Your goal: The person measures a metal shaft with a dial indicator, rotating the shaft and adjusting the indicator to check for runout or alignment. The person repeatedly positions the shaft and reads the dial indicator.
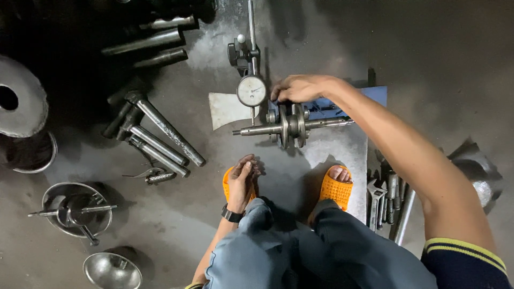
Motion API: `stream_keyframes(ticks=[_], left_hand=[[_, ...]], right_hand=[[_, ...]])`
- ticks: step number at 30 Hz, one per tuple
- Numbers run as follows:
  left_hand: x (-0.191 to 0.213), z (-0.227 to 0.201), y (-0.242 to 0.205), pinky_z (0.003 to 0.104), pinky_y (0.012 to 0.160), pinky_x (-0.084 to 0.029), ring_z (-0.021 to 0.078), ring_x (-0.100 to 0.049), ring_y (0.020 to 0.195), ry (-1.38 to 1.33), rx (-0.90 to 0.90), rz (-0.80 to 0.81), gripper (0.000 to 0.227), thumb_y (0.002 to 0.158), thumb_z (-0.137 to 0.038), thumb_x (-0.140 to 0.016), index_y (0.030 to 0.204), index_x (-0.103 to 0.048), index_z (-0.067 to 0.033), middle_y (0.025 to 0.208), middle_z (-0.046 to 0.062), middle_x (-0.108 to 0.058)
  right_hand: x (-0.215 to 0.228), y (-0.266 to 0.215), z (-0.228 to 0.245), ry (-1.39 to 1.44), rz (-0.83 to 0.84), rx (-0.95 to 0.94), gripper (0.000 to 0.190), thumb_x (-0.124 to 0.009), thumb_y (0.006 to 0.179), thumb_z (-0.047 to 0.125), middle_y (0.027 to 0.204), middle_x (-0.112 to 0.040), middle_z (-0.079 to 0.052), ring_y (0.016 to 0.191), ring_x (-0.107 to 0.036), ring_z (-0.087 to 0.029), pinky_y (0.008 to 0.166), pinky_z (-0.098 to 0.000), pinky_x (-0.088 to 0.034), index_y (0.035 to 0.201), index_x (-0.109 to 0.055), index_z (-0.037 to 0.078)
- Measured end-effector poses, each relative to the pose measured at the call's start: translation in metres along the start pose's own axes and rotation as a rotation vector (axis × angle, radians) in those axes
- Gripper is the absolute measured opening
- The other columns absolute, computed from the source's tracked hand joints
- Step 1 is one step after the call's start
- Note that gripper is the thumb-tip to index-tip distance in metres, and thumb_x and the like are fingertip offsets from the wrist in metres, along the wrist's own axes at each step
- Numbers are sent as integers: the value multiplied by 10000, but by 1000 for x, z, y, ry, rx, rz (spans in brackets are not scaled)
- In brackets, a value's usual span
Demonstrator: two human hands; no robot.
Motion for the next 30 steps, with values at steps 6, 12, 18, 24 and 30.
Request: stream_keyframes(ticks=[6,12,18,24,30], left_hand=[[-20,-8,-3,295,631,-559,182,-614,723,48,12,47,333,822,-134,-637,1070,-592,85,837,128,-591],[-18,-7,-2,288,633,-558,182,-620,724,42,-2,72,321,839,-133,-622,1066,-586,91,832,128,-584],[-35,-29,10,307,692,-530,176,-605,772,353,-235,253,306,849,-150,-632,1072,-601,56,877,152,-626],[-61,-40,23,355,652,-512,215,-572,705,178,-398,388,384,807,-106,-673,1094,-536,109,878,212,-592],[-87,-50,15,258,570,-372,117,-457,607,63,-287,422,188,908,-242,-561,934,-578,-56,724,30,-540]], right_hand=[[-5,16,-11,-91,78,-32,404,-490,847,336,1155,-583,-215,1089,-536,-378,906,-469,-412,1095,-638,54],[-10,29,-28,-90,97,-29,411,-488,837,331,1175,-572,-220,1124,-508,-394,933,-476,-401,1120,-617,62],[-13,39,-36,-74,94,-127,482,-428,878,336,1197,-544,-270,1151,-481,-418,963,-493,-367,1158,-581,-24],[-7,39,-30,-117,99,-128,519,-471,848,429,1170,-571,-230,1124,-514,-377,950,-491,-390,1132,-614,18],[42,-27,23,-89,-172,-71,244,-649,842,345,782,-619,-35,716,-537,-187,623,-324,-388,785,-614,111]])
Point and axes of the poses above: each hand's wrist, its own y-axis towards the middle knuckle, its own x-axis out of the back of the hand, z = x × y, the point moved 5 cm from there along y, towards the middle knuckle
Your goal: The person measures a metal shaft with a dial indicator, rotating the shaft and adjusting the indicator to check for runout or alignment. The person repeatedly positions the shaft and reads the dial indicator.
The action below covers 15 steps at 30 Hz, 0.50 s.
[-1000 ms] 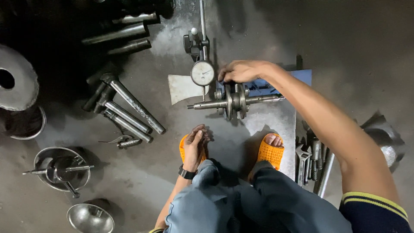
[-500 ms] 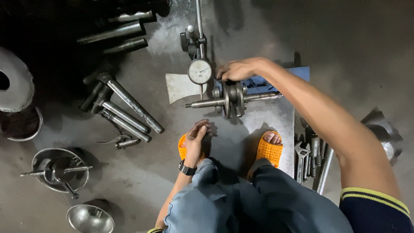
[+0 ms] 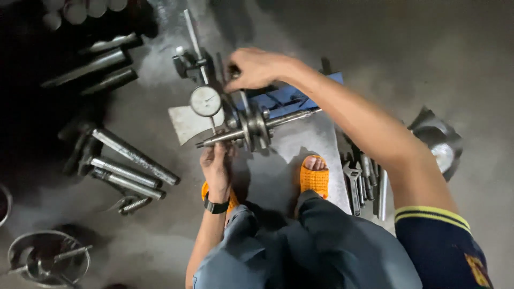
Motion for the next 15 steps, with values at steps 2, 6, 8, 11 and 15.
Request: stream_keyframes(ticks=[2,6,8,11,15], left_hand=[[13,6,1,256,544,-423,114,-513,591,43,34,-156,151,868,-190,-610,787,-605,-62,674,24,-575],[11,3,1,236,584,-439,123,-519,603,-26,-28,-128,146,878,-160,-603,912,-620,-19,720,55,-586],[9,-6,-3,275,620,-460,137,-530,630,142,-100,-95,168,873,-215,-607,854,-572,-52,703,56,-576],[22,-25,-19,225,587,-485,99,-548,646,428,-44,-171,196,872,-203,-582,945,-628,-28,845,48,-637],[64,-35,-42,233,650,-508,144,-621,797,515,-246,-461,263,902,-161,-543,1118,-581,-17,899,102,-648]], right_hand=[[19,-32,29,-4,-91,142,225,-663,822,321,930,-627,-42,845,-576,-181,725,-344,-448,853,-581,114],[-2,-97,52,-123,-128,194,251,-630,844,319,837,-672,-55,603,-629,-164,609,-314,-533,940,-615,88],[-25,-121,55,-474,-383,484,184,-536,912,248,598,-568,-24,451,-558,-163,460,-317,-492,925,-559,66],[-57,-142,50,-523,-572,621,91,-617,850,131,731,-597,-59,614,-573,-183,448,-322,-457,845,-554,66],[-71,-169,54,-536,-581,707,61,-601,858,98,726,-572,-72,610,-532,-163,454,-274,-428,848,-547,70]])
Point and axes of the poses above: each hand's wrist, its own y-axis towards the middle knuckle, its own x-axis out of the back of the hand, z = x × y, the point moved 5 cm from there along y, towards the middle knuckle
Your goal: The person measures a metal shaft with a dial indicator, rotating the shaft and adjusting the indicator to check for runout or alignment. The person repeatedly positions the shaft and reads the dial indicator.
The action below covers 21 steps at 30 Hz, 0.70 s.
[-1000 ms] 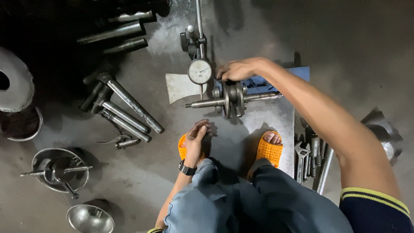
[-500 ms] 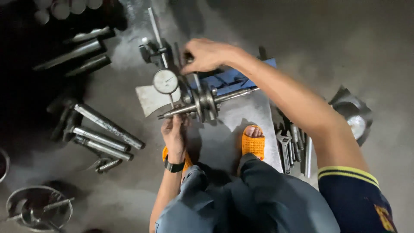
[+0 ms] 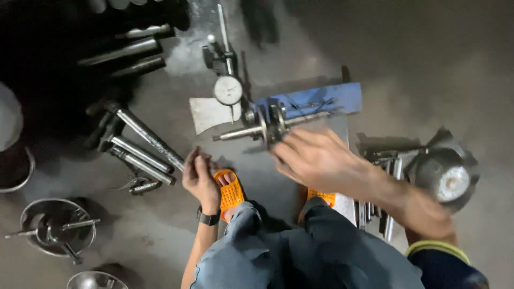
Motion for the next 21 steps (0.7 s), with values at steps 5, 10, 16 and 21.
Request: stream_keyframes(ticks=[5,10,16,21], left_hand=[[1,-67,21,249,545,-513,162,-622,643,-99,-115,-168,262,938,-231,-452,986,-601,-21,909,99,-637],[-126,-96,-24,472,917,-439,322,-561,1045,-1102,686,1166,672,857,-546,-495,1201,-488,32,1175,202,-552],[-133,-114,-41,521,951,-401,391,-520,1097,-1229,800,951,527,933,-421,-421,895,-658,48,1095,288,-564],[-115,-114,-17,474,1053,-281,394,-464,1185,-1100,288,621,477,953,-366,-353,893,-645,6,1120,308,-550]], right_hand=[[104,-1,53,-114,-213,136,184,-641,859,113,845,-511,-129,714,-533,-234,641,-336,-523,938,-605,-49],[100,-22,34,291,-53,124,370,-329,882,301,920,-563,-71,735,-533,-187,627,-311,-466,994,-584,57],[94,-29,6,201,-297,-323,268,-607,820,74,914,-648,-107,798,-648,-178,723,-248,-531,1066,-531,-3],[8,-63,-24,533,335,-1165,268,-423,848,150,1028,-727,26,914,-715,-166,865,-361,-573,980,-650,205]])
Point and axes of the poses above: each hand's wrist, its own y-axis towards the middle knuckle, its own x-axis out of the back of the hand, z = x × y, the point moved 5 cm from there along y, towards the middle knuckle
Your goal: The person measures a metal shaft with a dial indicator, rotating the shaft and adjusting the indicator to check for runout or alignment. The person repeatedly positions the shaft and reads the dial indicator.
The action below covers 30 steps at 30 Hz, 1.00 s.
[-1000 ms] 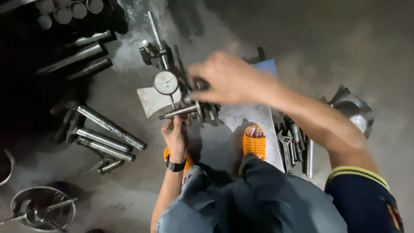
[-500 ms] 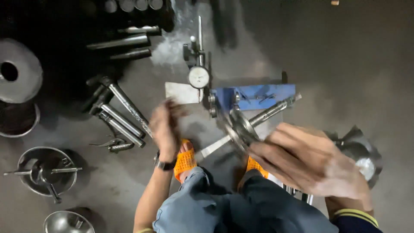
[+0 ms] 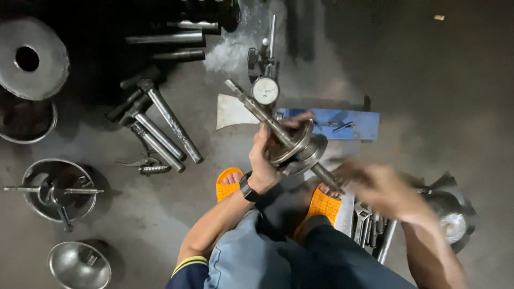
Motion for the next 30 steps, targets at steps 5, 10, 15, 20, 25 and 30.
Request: stream_keyframes(ticks=[5,10,15,20,25,30], left_hand=[[99,26,-7,374,887,-460,261,-558,959,427,-375,-186,331,954,-220,-429,910,-592,65,956,208,-596],[34,-28,-12,296,783,-430,218,-516,925,677,-450,-91,127,852,-51,-606,735,-640,-18,869,114,-583],[78,-10,-26,226,545,-458,79,-497,590,764,-309,-274,87,761,36,-686,683,-680,0,608,70,-625],[88,-6,-25,219,504,-419,77,-466,560,823,-287,-277,118,773,-16,-699,661,-664,-24,582,47,-585],[100,-3,-27,211,547,-425,58,-435,615,842,-252,-326,137,786,-27,-695,653,-659,-19,580,42,-557],[116,3,-27,219,573,-436,51,-454,639,837,-222,-377,84,795,-46,-696,713,-690,-35,628,17,-571]], right_hand=[[-6,3,18,31,-292,556,309,-687,759,220,771,-661,-229,726,-646,-397,616,-454,-515,933,-664,-34],[21,20,8,-73,-424,728,167,-696,783,128,800,-667,-168,695,-642,-311,583,-361,-506,898,-685,8],[16,39,2,-94,-459,847,188,-718,781,115,793,-656,-107,724,-635,-291,608,-355,-494,953,-688,44],[3,55,-9,-41,-460,841,213,-738,759,97,800,-656,-95,764,-637,-285,666,-370,-490,965,-690,70],[-4,69,-20,-12,-417,815,170,-722,766,68,769,-648,-154,729,-629,-340,649,-406,-475,926,-691,19],[-13,83,-20,9,-402,805,190,-730,748,60,779,-654,-151,758,-631,-363,657,-424,-474,931,-693,28]])
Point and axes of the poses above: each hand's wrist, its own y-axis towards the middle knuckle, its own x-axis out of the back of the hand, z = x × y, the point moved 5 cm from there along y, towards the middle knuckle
